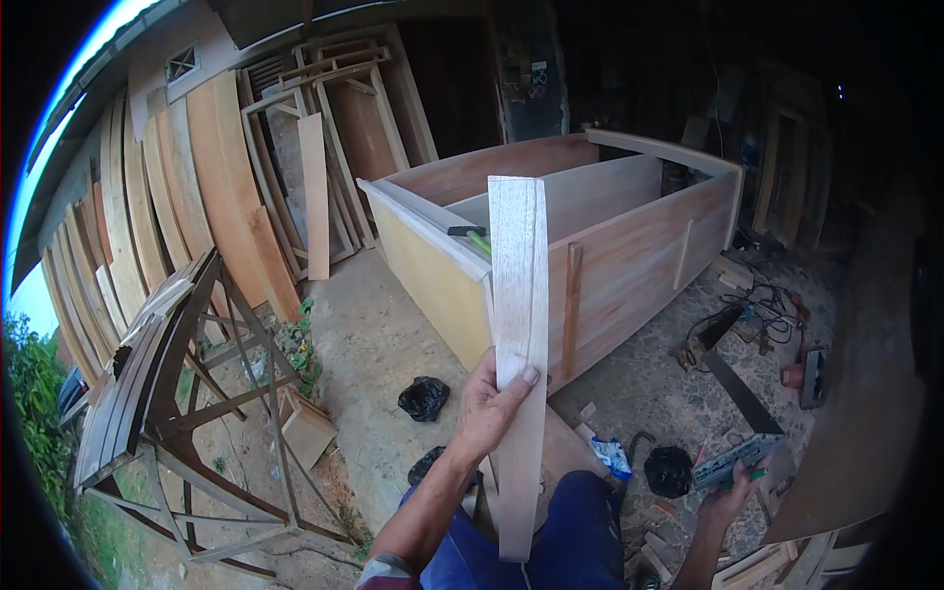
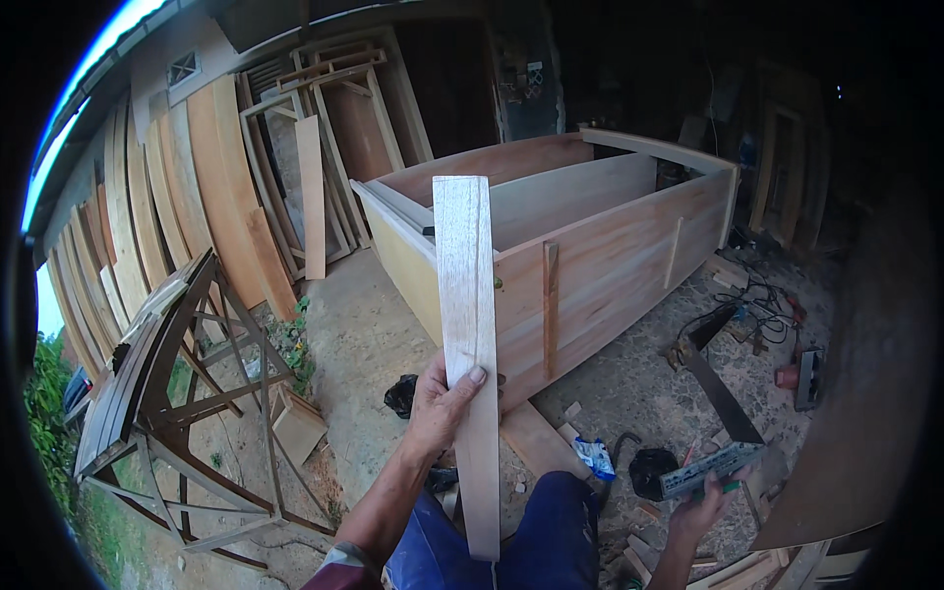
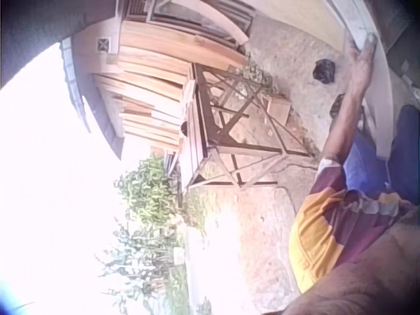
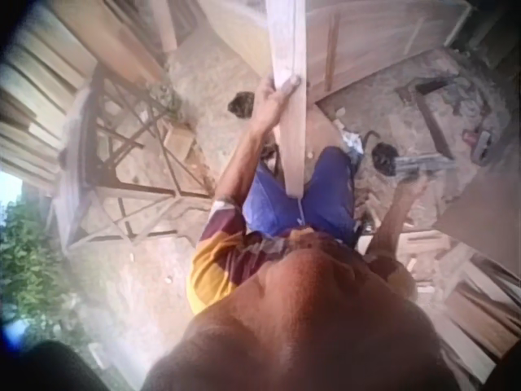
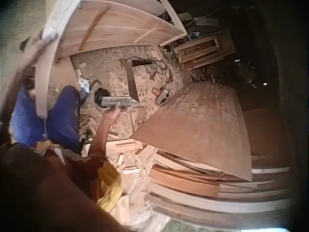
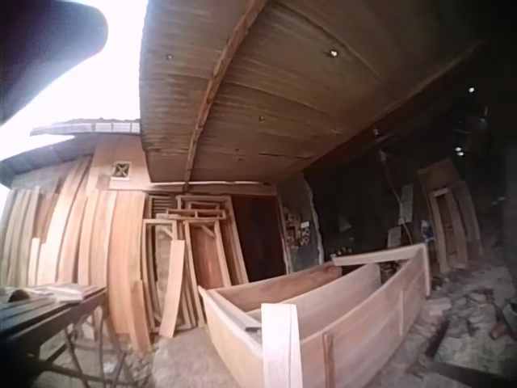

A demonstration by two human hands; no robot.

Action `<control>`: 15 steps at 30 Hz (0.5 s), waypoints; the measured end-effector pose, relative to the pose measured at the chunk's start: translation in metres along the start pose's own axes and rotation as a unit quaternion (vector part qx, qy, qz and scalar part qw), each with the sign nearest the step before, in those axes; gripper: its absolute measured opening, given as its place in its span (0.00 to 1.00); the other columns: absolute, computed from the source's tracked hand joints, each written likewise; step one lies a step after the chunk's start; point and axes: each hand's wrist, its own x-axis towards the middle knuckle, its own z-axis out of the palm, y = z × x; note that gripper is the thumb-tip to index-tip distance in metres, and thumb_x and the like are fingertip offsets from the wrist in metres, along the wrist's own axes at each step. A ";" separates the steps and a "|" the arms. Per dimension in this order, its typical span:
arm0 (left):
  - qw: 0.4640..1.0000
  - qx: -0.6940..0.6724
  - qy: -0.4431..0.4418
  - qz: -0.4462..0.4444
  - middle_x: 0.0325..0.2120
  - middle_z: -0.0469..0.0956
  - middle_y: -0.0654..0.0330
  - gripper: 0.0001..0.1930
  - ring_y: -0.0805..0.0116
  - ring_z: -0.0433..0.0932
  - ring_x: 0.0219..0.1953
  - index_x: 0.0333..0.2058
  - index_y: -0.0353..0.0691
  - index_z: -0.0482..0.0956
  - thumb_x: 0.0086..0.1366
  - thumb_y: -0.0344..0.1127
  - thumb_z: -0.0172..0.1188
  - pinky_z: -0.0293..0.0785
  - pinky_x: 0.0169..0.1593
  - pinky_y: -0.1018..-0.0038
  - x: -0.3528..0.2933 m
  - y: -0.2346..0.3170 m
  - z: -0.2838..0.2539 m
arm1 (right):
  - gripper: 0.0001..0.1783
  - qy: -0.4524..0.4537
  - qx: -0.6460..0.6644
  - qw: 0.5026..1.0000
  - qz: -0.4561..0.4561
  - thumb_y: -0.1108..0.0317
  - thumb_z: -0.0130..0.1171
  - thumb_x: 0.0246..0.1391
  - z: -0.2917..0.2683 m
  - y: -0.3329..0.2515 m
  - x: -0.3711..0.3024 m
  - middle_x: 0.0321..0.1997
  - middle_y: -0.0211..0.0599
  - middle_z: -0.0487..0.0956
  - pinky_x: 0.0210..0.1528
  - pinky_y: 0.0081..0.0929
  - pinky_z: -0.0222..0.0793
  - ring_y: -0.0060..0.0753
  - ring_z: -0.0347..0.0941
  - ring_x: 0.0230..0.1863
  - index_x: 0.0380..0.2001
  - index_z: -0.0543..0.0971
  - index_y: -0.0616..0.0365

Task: The person measures and marks wooden planks using a ruler and pencil. They then apply glue to the edges of the planks and assemble them into a cross-shaped structure. The person works on the floor in a workshop environment.

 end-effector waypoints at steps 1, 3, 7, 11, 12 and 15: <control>1.000 0.000 -0.013 0.007 0.37 0.82 0.60 0.15 0.75 0.80 0.33 0.52 0.40 0.72 0.70 0.35 0.60 0.78 0.38 0.75 0.002 0.003 0.005 | 0.37 -0.024 0.054 0.998 -0.006 0.65 0.51 0.59 0.011 -0.007 0.009 0.62 0.52 0.72 0.59 0.38 0.71 0.38 0.72 0.55 0.71 0.55 0.54; 0.999 0.004 -0.035 0.023 0.37 0.82 0.60 0.16 0.75 0.80 0.34 0.52 0.40 0.72 0.69 0.35 0.61 0.78 0.38 0.75 0.008 0.010 0.017 | 0.33 -0.007 0.144 0.986 -0.082 0.63 0.48 0.61 0.067 -0.022 0.027 0.58 0.51 0.74 0.50 0.30 0.74 0.33 0.75 0.48 0.69 0.58 0.56; 0.997 0.023 -0.064 0.040 0.39 0.82 0.60 0.19 0.74 0.80 0.39 0.55 0.40 0.70 0.69 0.34 0.62 0.77 0.43 0.73 0.013 0.020 0.021 | 0.27 -0.062 0.199 0.972 -0.111 0.60 0.49 0.65 0.152 -0.045 0.039 0.50 0.47 0.78 0.44 0.27 0.75 0.29 0.75 0.43 0.63 0.64 0.59; 0.995 0.024 -0.082 0.046 0.43 0.80 0.59 0.24 0.72 0.80 0.44 0.60 0.40 0.67 0.67 0.33 0.62 0.76 0.49 0.71 0.017 0.037 0.029 | 0.24 -0.173 0.194 0.964 -0.062 0.61 0.55 0.66 0.205 -0.035 0.033 0.46 0.41 0.78 0.45 0.26 0.73 0.27 0.73 0.42 0.60 0.67 0.60; 0.995 0.021 -0.089 0.050 0.44 0.80 0.59 0.26 0.72 0.79 0.45 0.61 0.40 0.66 0.67 0.32 0.62 0.75 0.50 0.70 0.018 0.042 0.033 | 0.23 -0.197 0.206 0.958 -0.034 0.62 0.56 0.66 0.212 -0.029 0.032 0.46 0.40 0.78 0.47 0.25 0.72 0.26 0.73 0.44 0.59 0.68 0.61; 0.992 0.005 -0.115 0.058 0.47 0.75 0.61 0.23 0.75 0.73 0.49 0.59 0.37 0.66 0.67 0.28 0.60 0.72 0.53 0.73 0.020 0.053 0.036 | 0.20 -0.280 0.177 0.943 0.002 0.65 0.56 0.65 0.234 -0.019 0.029 0.45 0.36 0.79 0.49 0.23 0.68 0.22 0.72 0.44 0.57 0.71 0.63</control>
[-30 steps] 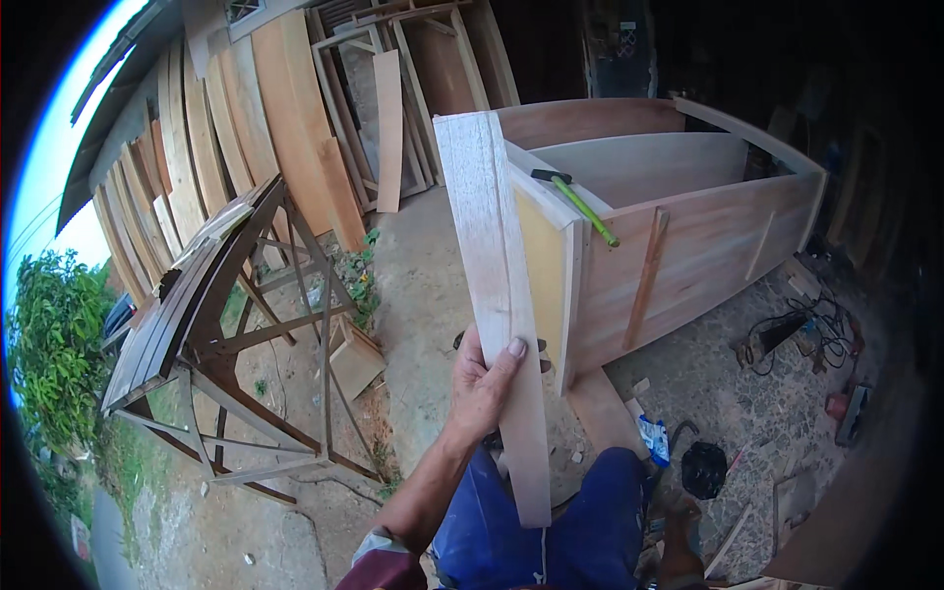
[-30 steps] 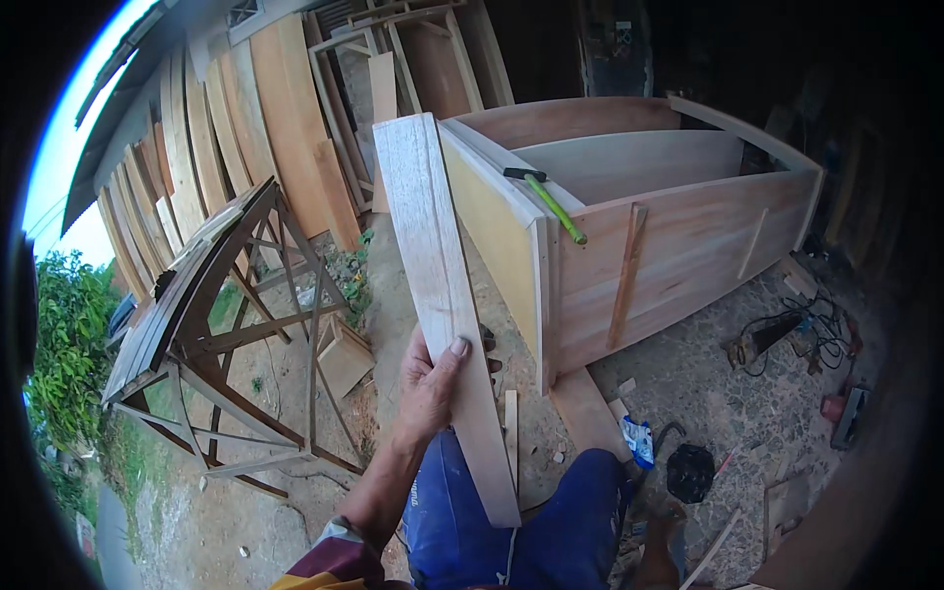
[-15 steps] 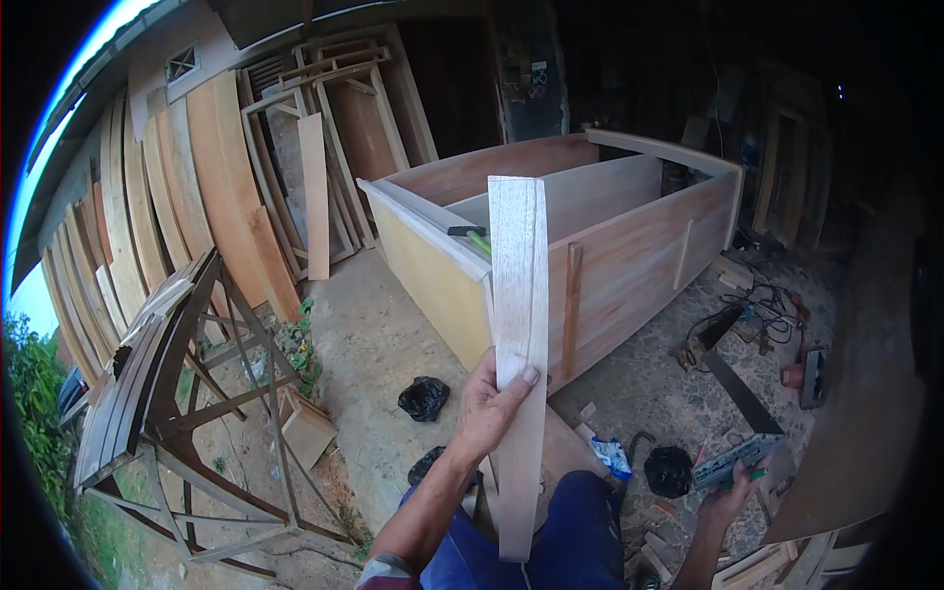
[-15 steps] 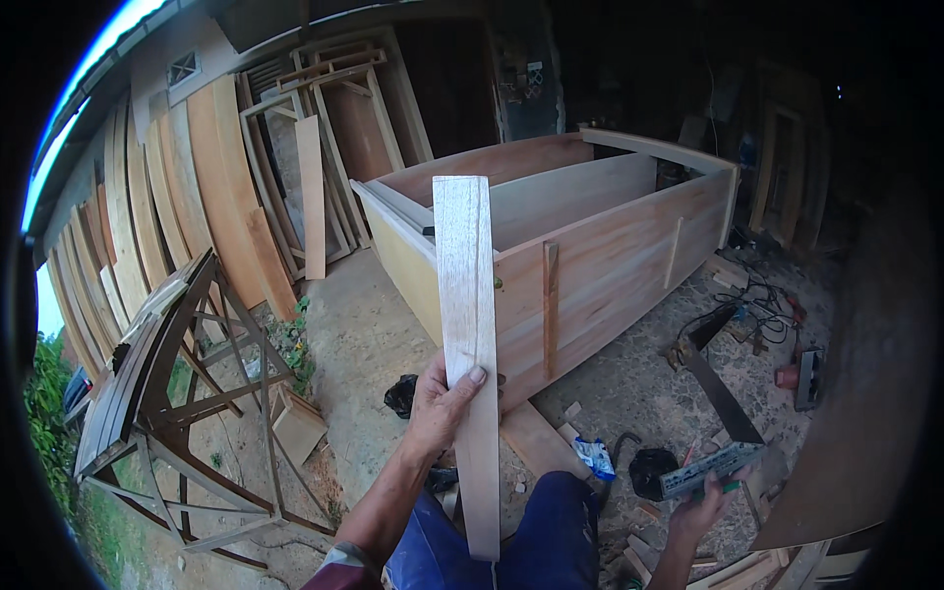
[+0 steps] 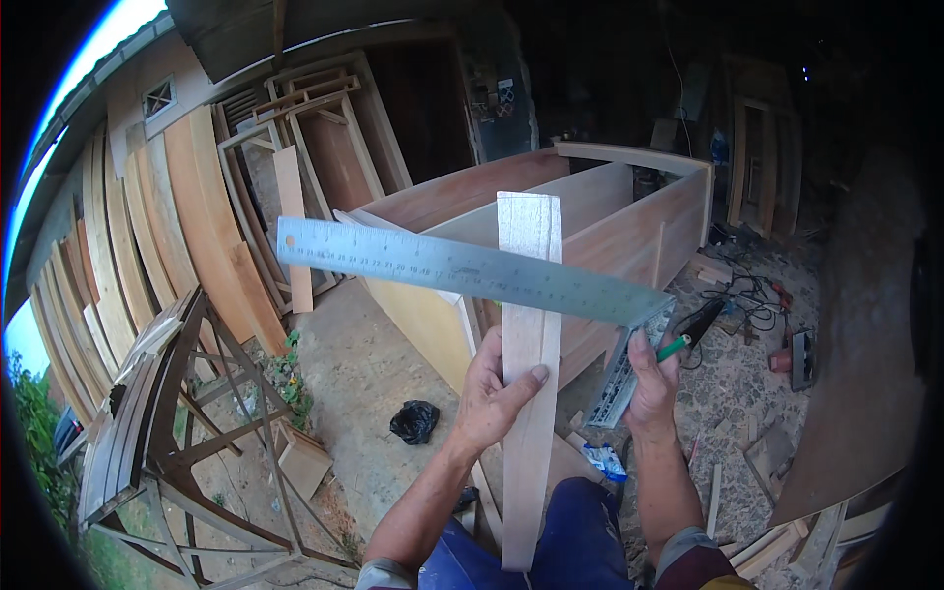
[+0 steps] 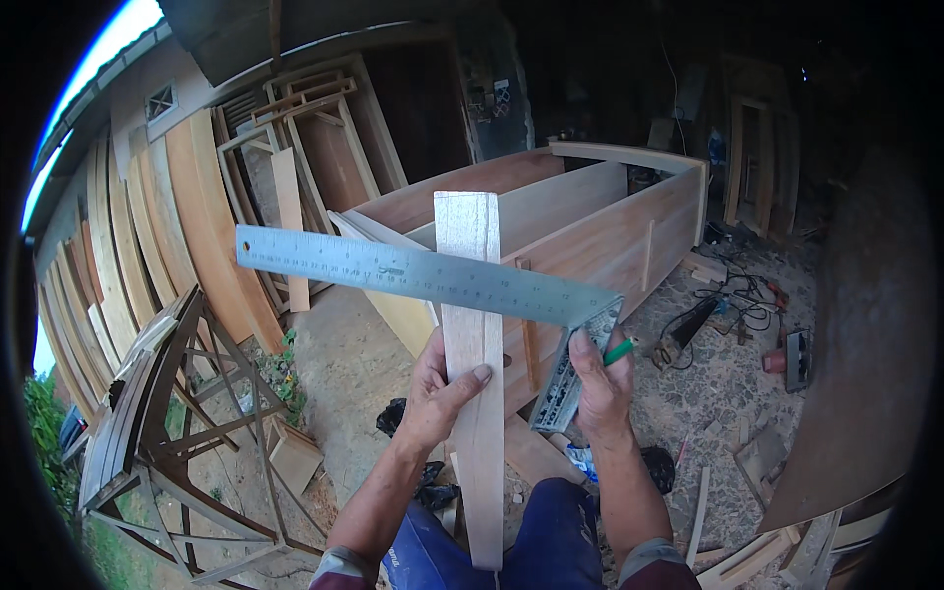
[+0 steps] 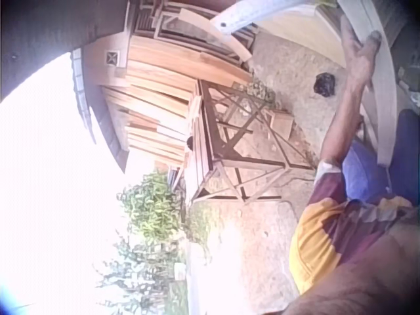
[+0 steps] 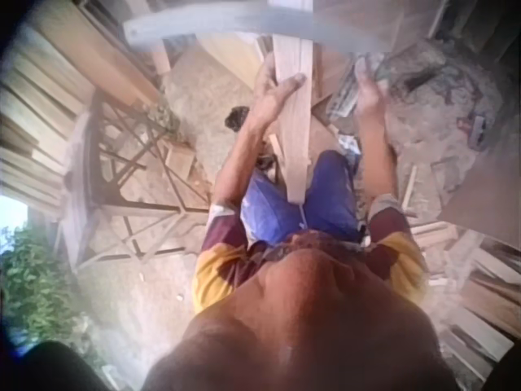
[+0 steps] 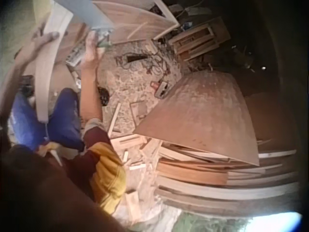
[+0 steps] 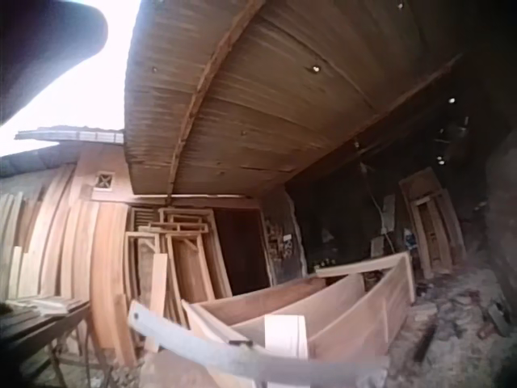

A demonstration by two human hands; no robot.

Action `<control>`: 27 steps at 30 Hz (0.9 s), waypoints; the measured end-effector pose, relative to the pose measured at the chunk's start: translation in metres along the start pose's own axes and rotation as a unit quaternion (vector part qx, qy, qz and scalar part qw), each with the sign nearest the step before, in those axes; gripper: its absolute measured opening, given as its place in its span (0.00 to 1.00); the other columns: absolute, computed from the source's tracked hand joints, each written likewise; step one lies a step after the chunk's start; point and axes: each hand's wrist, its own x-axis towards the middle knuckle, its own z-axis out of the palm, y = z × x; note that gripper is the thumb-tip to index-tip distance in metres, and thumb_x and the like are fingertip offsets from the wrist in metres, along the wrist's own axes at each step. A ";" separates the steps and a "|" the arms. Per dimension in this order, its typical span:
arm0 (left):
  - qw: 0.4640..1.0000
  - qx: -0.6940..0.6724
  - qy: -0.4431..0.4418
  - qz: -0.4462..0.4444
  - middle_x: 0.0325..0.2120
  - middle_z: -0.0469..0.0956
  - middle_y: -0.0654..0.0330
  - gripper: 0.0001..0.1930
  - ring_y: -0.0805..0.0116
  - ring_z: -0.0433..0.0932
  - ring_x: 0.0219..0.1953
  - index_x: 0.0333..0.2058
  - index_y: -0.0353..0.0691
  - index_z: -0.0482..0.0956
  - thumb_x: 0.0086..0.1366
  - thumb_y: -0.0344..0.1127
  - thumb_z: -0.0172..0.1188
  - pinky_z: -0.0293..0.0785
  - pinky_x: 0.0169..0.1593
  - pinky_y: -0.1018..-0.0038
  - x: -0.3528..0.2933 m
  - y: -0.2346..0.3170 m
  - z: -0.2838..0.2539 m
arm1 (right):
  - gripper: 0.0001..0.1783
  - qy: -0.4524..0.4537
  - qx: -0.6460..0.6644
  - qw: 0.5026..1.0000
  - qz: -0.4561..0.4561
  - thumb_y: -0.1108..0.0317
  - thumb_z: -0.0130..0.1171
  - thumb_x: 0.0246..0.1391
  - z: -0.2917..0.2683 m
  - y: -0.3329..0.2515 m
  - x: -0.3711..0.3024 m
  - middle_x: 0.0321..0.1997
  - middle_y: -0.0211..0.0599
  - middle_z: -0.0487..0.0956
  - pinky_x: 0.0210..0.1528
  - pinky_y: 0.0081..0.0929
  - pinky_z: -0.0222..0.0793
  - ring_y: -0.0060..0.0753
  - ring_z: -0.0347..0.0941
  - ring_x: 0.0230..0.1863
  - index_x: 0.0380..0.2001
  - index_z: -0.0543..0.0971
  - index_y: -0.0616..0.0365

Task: The person measures and marks wooden planks using a ruler and pencil. They then apply glue to the edges of the planks and assemble them into a cross-shaped structure. The person works on the floor in a workshop environment.

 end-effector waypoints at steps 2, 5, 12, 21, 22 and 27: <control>0.999 0.000 0.019 0.042 0.50 0.75 0.59 0.25 0.74 0.73 0.53 0.60 0.35 0.64 0.67 0.28 0.60 0.71 0.55 0.70 0.003 0.001 0.000 | 0.16 -0.073 -0.109 0.991 -0.002 0.66 0.55 0.66 0.020 0.000 0.007 0.40 0.31 0.79 0.45 0.20 0.66 0.17 0.70 0.41 0.52 0.75 0.64; 0.994 -0.013 0.060 0.090 0.47 0.78 0.58 0.23 0.72 0.77 0.50 0.59 0.35 0.67 0.67 0.31 0.60 0.73 0.54 0.70 0.013 0.001 0.005 | 0.15 -0.116 -0.134 0.984 0.001 0.65 0.56 0.66 0.039 0.008 0.012 0.39 0.28 0.79 0.44 0.19 0.65 0.16 0.68 0.39 0.47 0.78 0.66; 0.992 -0.017 0.099 0.078 0.35 0.82 0.63 0.13 0.79 0.77 0.37 0.44 0.35 0.80 0.72 0.40 0.59 0.75 0.42 0.77 0.028 0.025 0.012 | 0.11 -0.086 -0.112 0.990 0.005 0.67 0.59 0.64 0.055 0.013 0.015 0.38 0.28 0.80 0.43 0.18 0.67 0.14 0.70 0.39 0.43 0.78 0.64; 0.980 0.107 0.139 0.091 0.31 0.82 0.62 0.20 0.78 0.76 0.34 0.41 0.33 0.81 0.75 0.48 0.53 0.74 0.39 0.75 0.022 0.023 0.008 | 0.11 -0.094 -0.100 0.990 0.037 0.68 0.59 0.64 0.068 0.007 0.013 0.38 0.28 0.81 0.42 0.18 0.68 0.13 0.71 0.38 0.43 0.80 0.65; 0.979 0.117 0.142 0.088 0.31 0.82 0.61 0.20 0.77 0.76 0.35 0.41 0.32 0.81 0.75 0.48 0.53 0.74 0.39 0.74 0.021 0.024 0.008 | 0.11 -0.099 -0.102 0.989 0.038 0.68 0.59 0.64 0.068 0.008 0.013 0.38 0.28 0.81 0.42 0.18 0.68 0.13 0.71 0.38 0.43 0.80 0.65; 0.975 0.139 0.150 0.090 0.32 0.83 0.59 0.21 0.75 0.77 0.36 0.43 0.31 0.80 0.76 0.47 0.52 0.75 0.41 0.72 0.021 0.027 0.007 | 0.11 -0.116 -0.103 0.987 0.049 0.68 0.59 0.65 0.068 0.008 0.015 0.37 0.28 0.82 0.41 0.17 0.68 0.13 0.71 0.37 0.43 0.81 0.65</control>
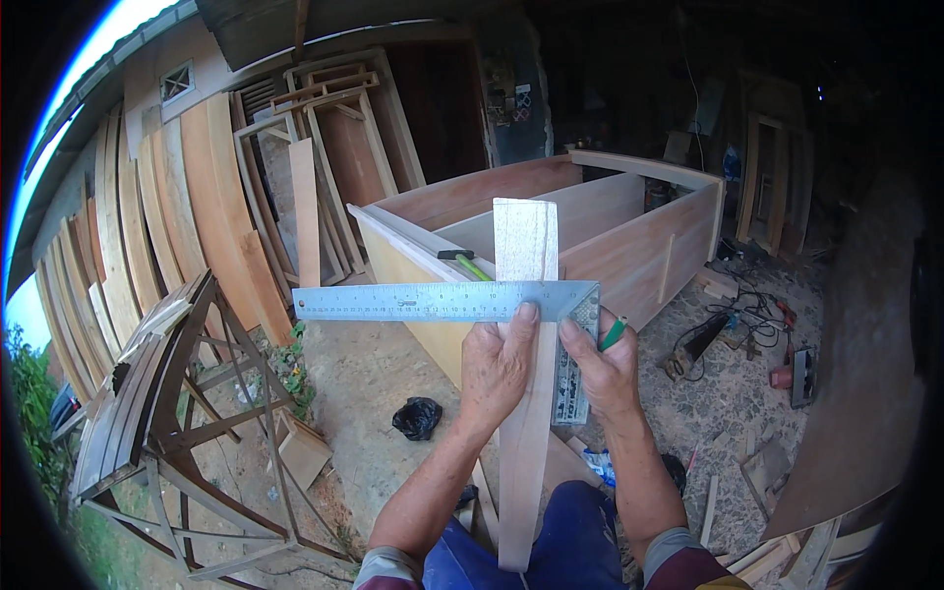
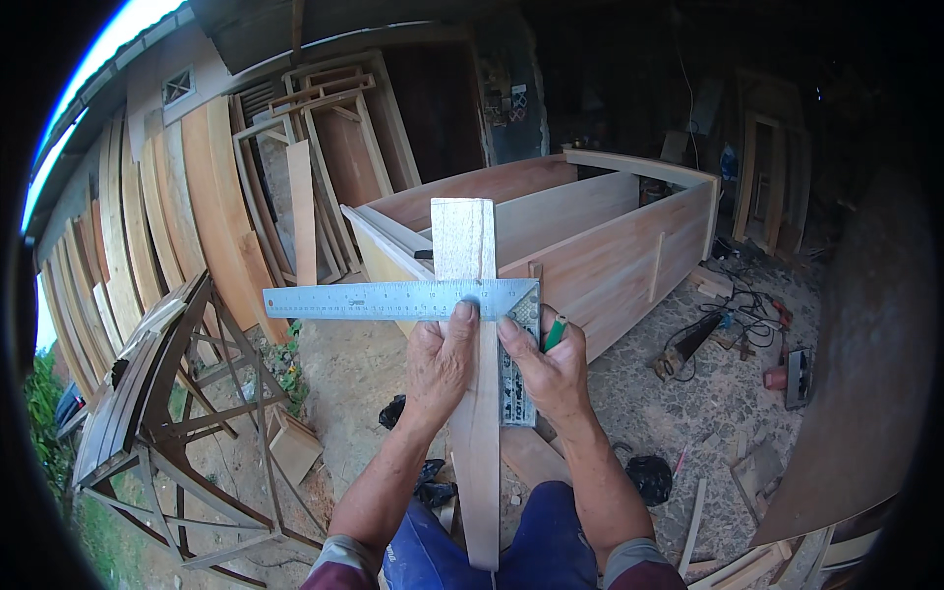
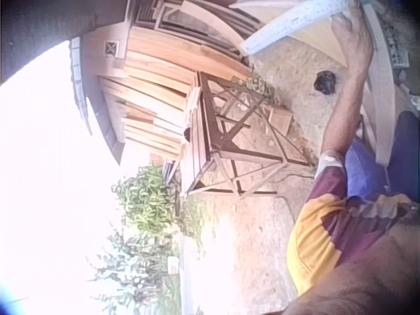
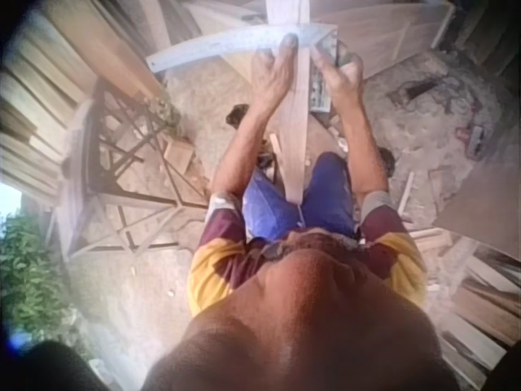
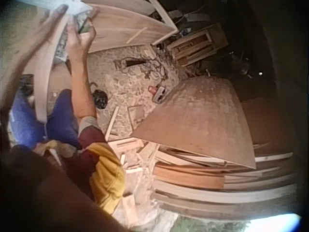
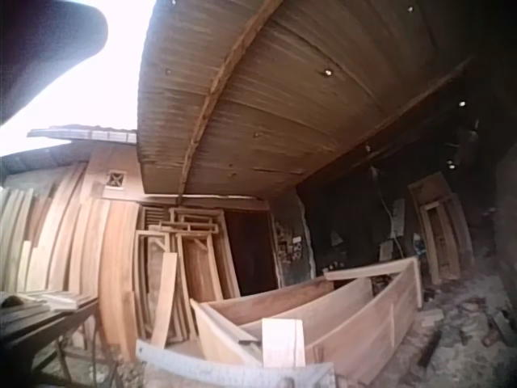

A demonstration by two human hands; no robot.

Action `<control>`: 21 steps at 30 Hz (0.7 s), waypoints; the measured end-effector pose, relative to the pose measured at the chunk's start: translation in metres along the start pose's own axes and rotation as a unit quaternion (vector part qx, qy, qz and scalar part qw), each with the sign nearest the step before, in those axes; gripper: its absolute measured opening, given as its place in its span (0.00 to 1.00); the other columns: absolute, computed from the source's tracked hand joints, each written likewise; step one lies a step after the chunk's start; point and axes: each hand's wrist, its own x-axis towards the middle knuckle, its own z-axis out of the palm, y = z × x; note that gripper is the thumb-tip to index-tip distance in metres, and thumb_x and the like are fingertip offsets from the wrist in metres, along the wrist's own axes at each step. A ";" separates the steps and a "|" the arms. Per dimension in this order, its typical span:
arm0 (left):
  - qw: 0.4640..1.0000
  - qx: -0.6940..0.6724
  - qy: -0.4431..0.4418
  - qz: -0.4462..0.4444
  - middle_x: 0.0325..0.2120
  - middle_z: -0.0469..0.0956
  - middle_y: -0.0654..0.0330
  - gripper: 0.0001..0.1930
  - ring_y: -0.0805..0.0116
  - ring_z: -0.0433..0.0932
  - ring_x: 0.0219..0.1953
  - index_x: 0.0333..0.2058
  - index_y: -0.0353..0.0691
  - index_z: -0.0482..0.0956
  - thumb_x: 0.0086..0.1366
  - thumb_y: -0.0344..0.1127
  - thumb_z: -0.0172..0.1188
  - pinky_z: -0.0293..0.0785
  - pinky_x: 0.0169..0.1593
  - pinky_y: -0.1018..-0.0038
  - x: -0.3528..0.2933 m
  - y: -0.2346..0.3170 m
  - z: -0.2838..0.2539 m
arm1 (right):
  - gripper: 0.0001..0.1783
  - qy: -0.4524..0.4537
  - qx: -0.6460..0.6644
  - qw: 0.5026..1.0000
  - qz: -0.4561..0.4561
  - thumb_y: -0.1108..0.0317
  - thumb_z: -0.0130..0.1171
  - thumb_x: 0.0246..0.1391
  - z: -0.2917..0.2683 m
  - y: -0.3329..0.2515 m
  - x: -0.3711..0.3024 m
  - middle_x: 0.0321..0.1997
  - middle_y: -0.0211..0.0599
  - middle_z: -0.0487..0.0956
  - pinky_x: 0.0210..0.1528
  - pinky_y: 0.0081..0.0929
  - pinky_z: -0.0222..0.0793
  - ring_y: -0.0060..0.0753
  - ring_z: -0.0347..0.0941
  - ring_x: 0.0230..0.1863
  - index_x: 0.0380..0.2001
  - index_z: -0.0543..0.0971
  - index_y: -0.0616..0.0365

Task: The person measures and marks wooden planks using a ruler and pencil. They then apply glue to the edges of the planks and assemble them into a cross-shaped structure. The person works on the floor in a workshop environment.

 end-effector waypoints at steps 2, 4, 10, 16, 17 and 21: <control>1.000 0.001 0.011 0.017 0.31 0.82 0.59 0.21 0.75 0.77 0.35 0.43 0.31 0.81 0.76 0.47 0.52 0.74 0.41 0.72 0.000 -0.002 0.001 | 0.10 0.000 -0.004 1.000 -0.002 0.68 0.59 0.65 0.001 0.001 0.000 0.38 0.28 0.81 0.41 0.17 0.68 0.12 0.71 0.37 0.43 0.81 0.65; 1.000 0.004 0.013 0.023 0.31 0.82 0.59 0.21 0.75 0.77 0.35 0.43 0.31 0.81 0.76 0.47 0.52 0.74 0.40 0.73 0.000 -0.003 -0.001 | 0.10 0.004 0.002 1.000 -0.002 0.68 0.59 0.64 0.002 0.002 0.000 0.38 0.27 0.81 0.41 0.16 0.67 0.12 0.71 0.37 0.43 0.81 0.64; 1.000 -0.002 -0.011 0.004 0.29 0.82 0.61 0.20 0.77 0.76 0.33 0.41 0.31 0.81 0.75 0.46 0.52 0.74 0.38 0.74 -0.002 -0.012 -0.009 | 0.17 0.009 -0.016 1.000 0.011 0.60 0.53 0.69 -0.002 0.015 -0.004 0.38 0.27 0.81 0.41 0.16 0.67 0.12 0.70 0.37 0.44 0.81 0.64; 0.999 0.026 0.000 -0.022 0.31 0.82 0.59 0.20 0.77 0.76 0.35 0.42 0.30 0.81 0.75 0.45 0.54 0.73 0.39 0.74 -0.005 -0.017 -0.021 | 0.32 0.068 -0.053 0.994 -0.064 0.44 0.46 0.71 -0.062 -0.015 0.034 0.36 0.36 0.81 0.35 0.15 0.69 0.20 0.74 0.32 0.45 0.82 0.68; 0.999 0.027 -0.002 -0.022 0.31 0.82 0.59 0.20 0.76 0.76 0.35 0.42 0.30 0.81 0.75 0.45 0.54 0.73 0.39 0.74 -0.005 -0.015 -0.020 | 0.33 0.064 -0.035 0.995 -0.066 0.44 0.47 0.70 -0.065 -0.030 0.040 0.36 0.37 0.81 0.33 0.15 0.70 0.21 0.75 0.32 0.44 0.82 0.68; 0.999 -0.014 0.006 -0.037 0.33 0.82 0.57 0.20 0.76 0.76 0.37 0.44 0.29 0.81 0.74 0.45 0.54 0.73 0.41 0.74 -0.008 -0.014 -0.015 | 0.16 -0.108 -0.141 0.979 -0.098 0.63 0.66 0.60 -0.034 -0.072 0.054 0.38 0.39 0.83 0.36 0.17 0.74 0.24 0.79 0.35 0.42 0.83 0.67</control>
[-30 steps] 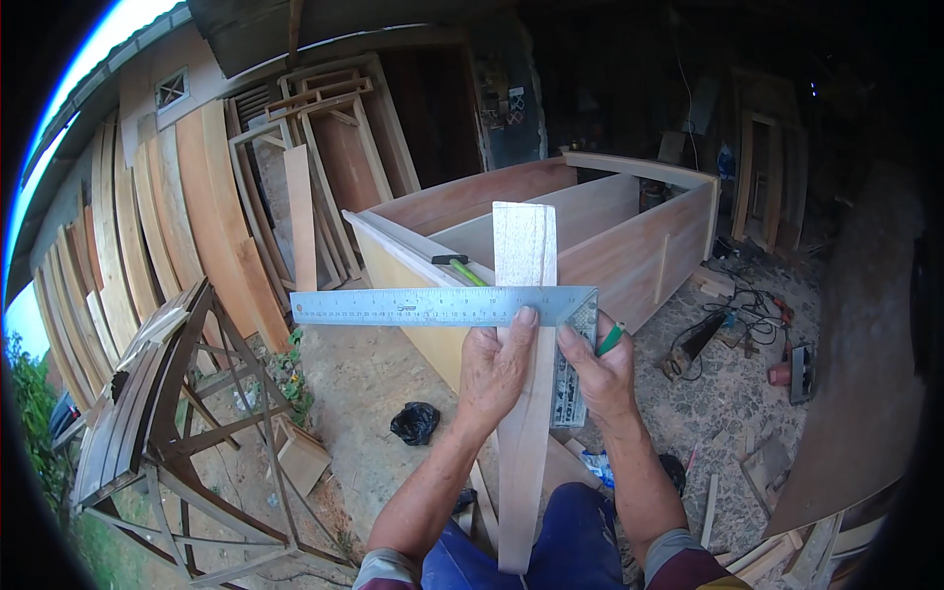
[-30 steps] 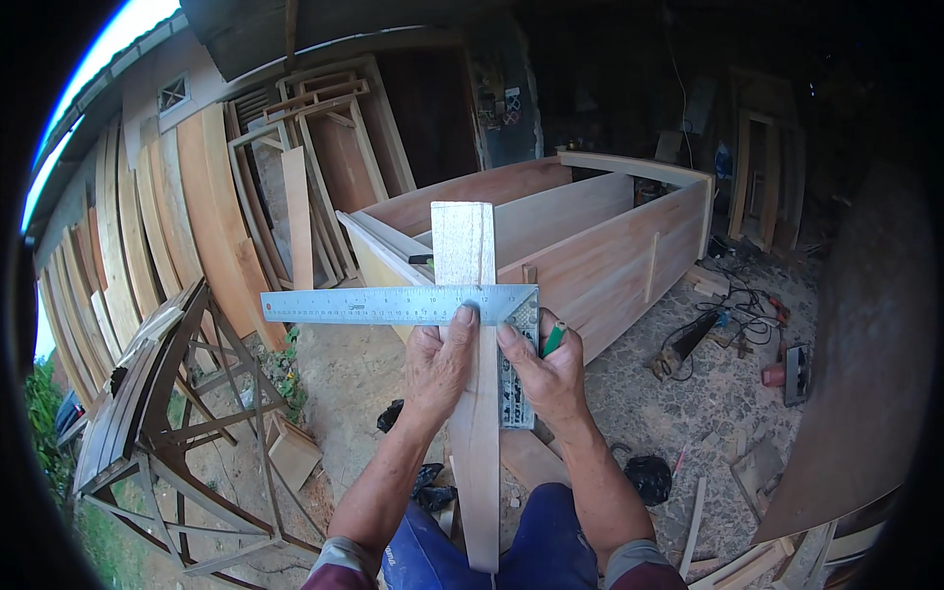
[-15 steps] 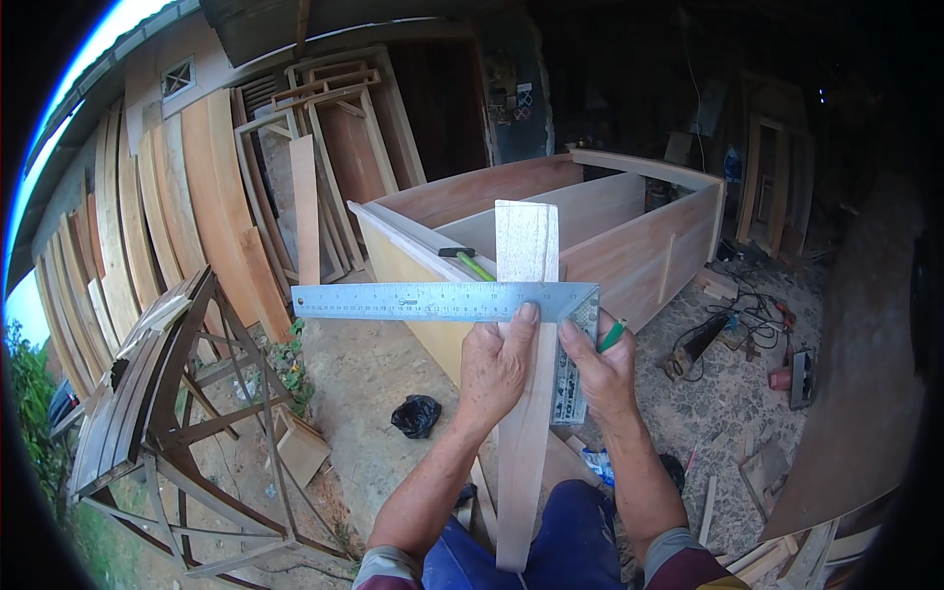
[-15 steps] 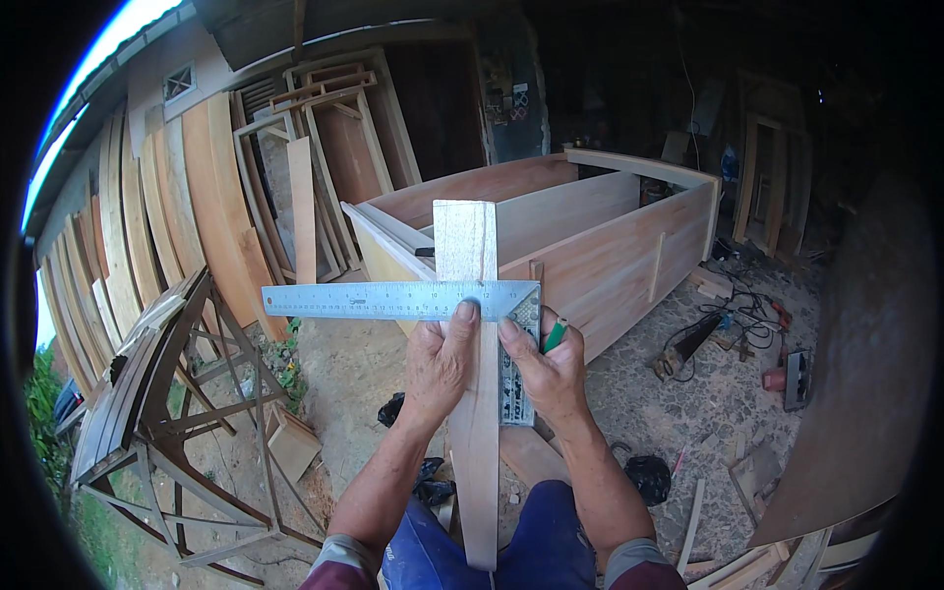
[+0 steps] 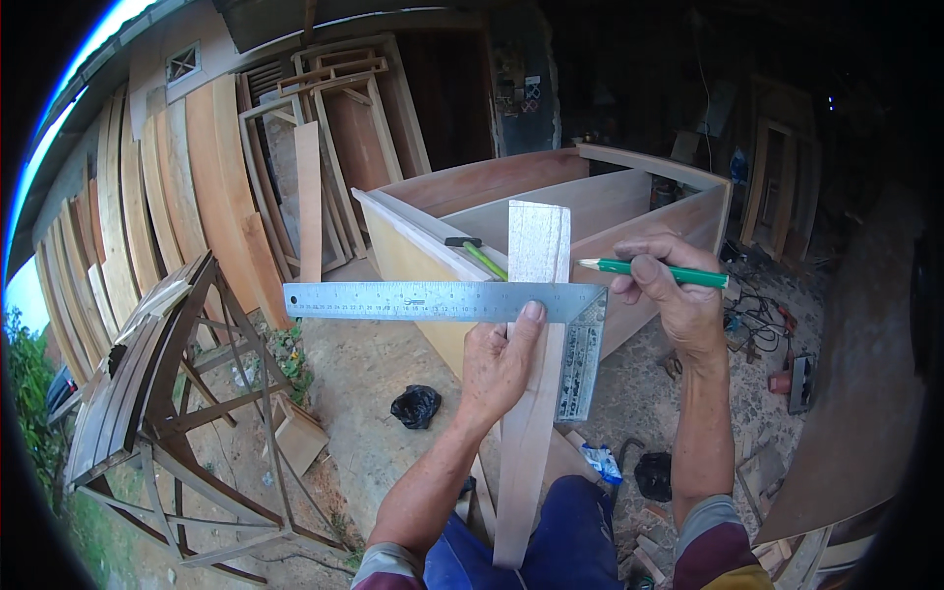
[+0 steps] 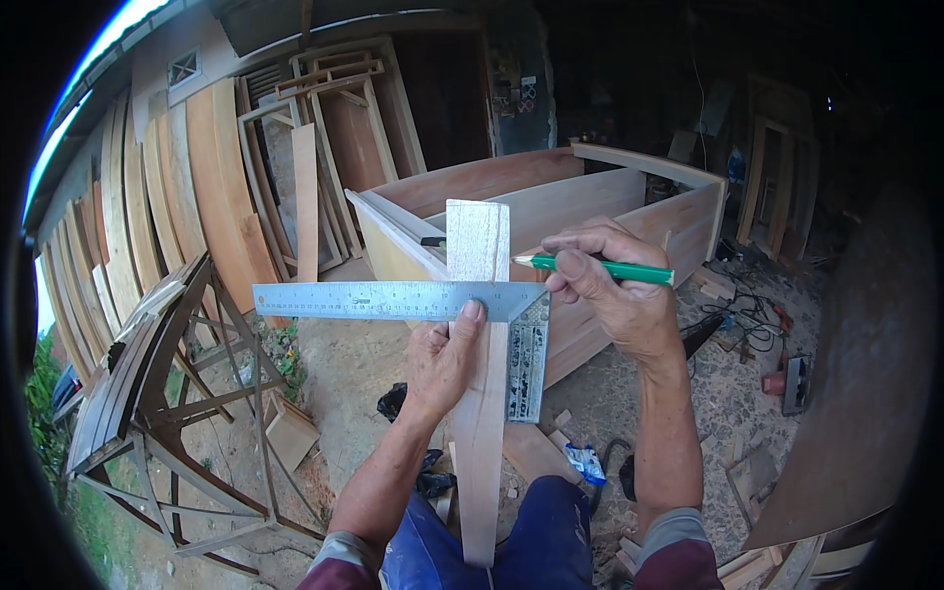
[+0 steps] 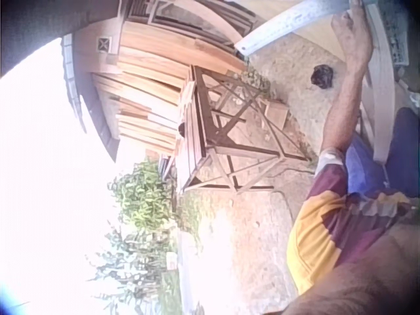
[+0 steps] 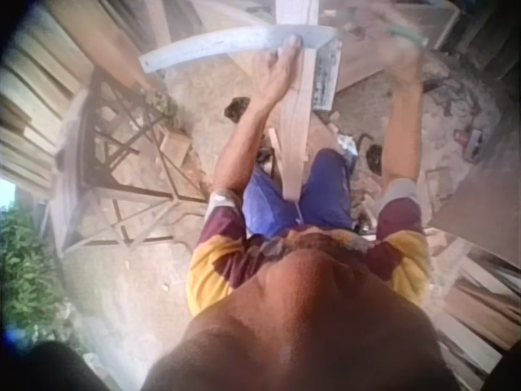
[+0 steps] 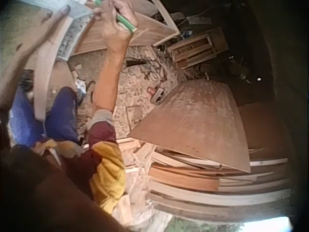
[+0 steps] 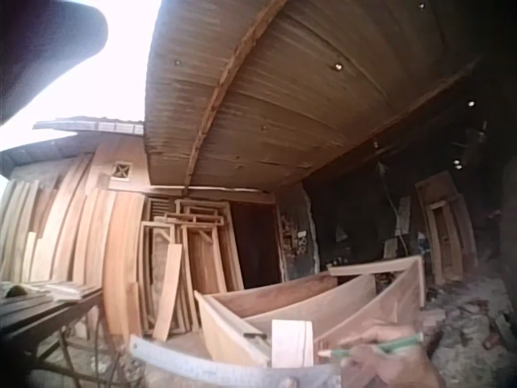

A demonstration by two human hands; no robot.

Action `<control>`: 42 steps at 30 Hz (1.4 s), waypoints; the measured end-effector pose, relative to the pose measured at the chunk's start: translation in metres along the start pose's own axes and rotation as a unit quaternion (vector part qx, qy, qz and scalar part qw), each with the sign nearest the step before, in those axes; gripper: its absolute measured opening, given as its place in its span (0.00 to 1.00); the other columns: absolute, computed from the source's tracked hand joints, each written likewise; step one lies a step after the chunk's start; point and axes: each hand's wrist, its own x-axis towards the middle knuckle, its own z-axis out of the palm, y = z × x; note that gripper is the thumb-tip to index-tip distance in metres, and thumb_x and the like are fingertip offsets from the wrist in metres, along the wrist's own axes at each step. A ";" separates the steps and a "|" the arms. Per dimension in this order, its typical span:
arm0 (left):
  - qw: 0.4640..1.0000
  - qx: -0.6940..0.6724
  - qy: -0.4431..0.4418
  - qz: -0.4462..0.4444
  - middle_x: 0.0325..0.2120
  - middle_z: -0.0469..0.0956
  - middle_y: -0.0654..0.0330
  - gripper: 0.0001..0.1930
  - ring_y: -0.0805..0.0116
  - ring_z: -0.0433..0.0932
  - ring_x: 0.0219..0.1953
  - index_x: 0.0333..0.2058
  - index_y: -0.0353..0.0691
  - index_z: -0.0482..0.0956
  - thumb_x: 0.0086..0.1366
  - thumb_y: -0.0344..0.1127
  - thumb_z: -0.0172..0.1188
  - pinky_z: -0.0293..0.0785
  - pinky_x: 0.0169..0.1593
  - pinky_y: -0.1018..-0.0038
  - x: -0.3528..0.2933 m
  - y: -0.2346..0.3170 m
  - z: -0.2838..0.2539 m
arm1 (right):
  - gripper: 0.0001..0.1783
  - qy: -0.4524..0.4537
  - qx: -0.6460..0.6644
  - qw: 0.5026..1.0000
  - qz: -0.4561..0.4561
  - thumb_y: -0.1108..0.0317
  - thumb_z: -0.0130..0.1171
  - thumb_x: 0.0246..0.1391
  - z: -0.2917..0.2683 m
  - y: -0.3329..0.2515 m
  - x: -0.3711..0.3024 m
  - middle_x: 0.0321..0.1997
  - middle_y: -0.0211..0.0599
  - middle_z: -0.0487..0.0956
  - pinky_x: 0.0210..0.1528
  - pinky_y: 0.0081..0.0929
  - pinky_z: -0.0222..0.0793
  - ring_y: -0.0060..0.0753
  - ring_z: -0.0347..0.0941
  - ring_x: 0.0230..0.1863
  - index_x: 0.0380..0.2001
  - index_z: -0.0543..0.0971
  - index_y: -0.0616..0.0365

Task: The person measures and marks wooden planks using a ruler and pencil. They then apply glue to the edges of the planks and assemble them into a cross-shaped structure. The person works on the floor in a workshop environment.

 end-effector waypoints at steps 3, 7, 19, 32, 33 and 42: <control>1.000 0.020 -0.020 -0.014 0.33 0.83 0.58 0.20 0.76 0.76 0.37 0.44 0.30 0.81 0.74 0.45 0.54 0.74 0.41 0.74 0.000 0.004 0.002 | 0.12 -0.112 -0.082 0.988 -0.067 0.73 0.70 0.52 0.009 -0.003 0.020 0.37 0.39 0.84 0.41 0.21 0.77 0.27 0.81 0.37 0.41 0.85 0.64; 0.998 0.036 -0.034 -0.025 0.33 0.83 0.58 0.20 0.76 0.77 0.37 0.44 0.30 0.82 0.75 0.46 0.54 0.73 0.41 0.74 -0.002 0.011 0.002 | 0.11 -0.198 -0.084 0.976 -0.031 0.73 0.72 0.49 0.014 0.003 0.035 0.38 0.39 0.85 0.45 0.25 0.77 0.28 0.81 0.40 0.39 0.87 0.61; 0.999 0.023 -0.020 -0.017 0.33 0.82 0.60 0.20 0.78 0.75 0.37 0.45 0.30 0.81 0.74 0.45 0.55 0.72 0.40 0.77 -0.001 0.005 -0.001 | 0.08 -0.210 -0.135 0.968 0.005 0.72 0.71 0.49 0.014 0.003 0.043 0.33 0.38 0.86 0.38 0.27 0.75 0.26 0.81 0.33 0.34 0.87 0.60; 0.999 0.032 0.036 -0.001 0.31 0.82 0.64 0.19 0.81 0.72 0.32 0.41 0.32 0.83 0.73 0.46 0.57 0.69 0.36 0.80 0.013 -0.022 -0.010 | 0.26 -0.025 -0.202 0.978 0.047 0.52 0.47 0.70 0.022 0.065 -0.059 0.42 0.51 0.82 0.49 0.37 0.72 0.45 0.80 0.47 0.55 0.74 0.65; 0.999 0.023 0.040 -0.002 0.32 0.82 0.64 0.19 0.81 0.73 0.32 0.41 0.33 0.83 0.73 0.47 0.56 0.69 0.36 0.80 0.012 -0.026 -0.009 | 0.25 -0.013 -0.153 0.985 0.082 0.54 0.49 0.70 0.037 0.058 -0.065 0.41 0.51 0.81 0.48 0.38 0.72 0.44 0.80 0.45 0.57 0.71 0.64; 0.995 0.090 0.044 0.016 0.41 0.81 0.57 0.26 0.73 0.76 0.42 0.48 0.30 0.79 0.68 0.52 0.63 0.72 0.48 0.75 0.001 -0.059 -0.036 | 0.12 0.240 0.187 0.945 0.117 0.60 0.57 0.67 0.051 0.101 -0.143 0.26 0.23 0.71 0.33 0.21 0.64 0.14 0.65 0.29 0.37 0.77 0.58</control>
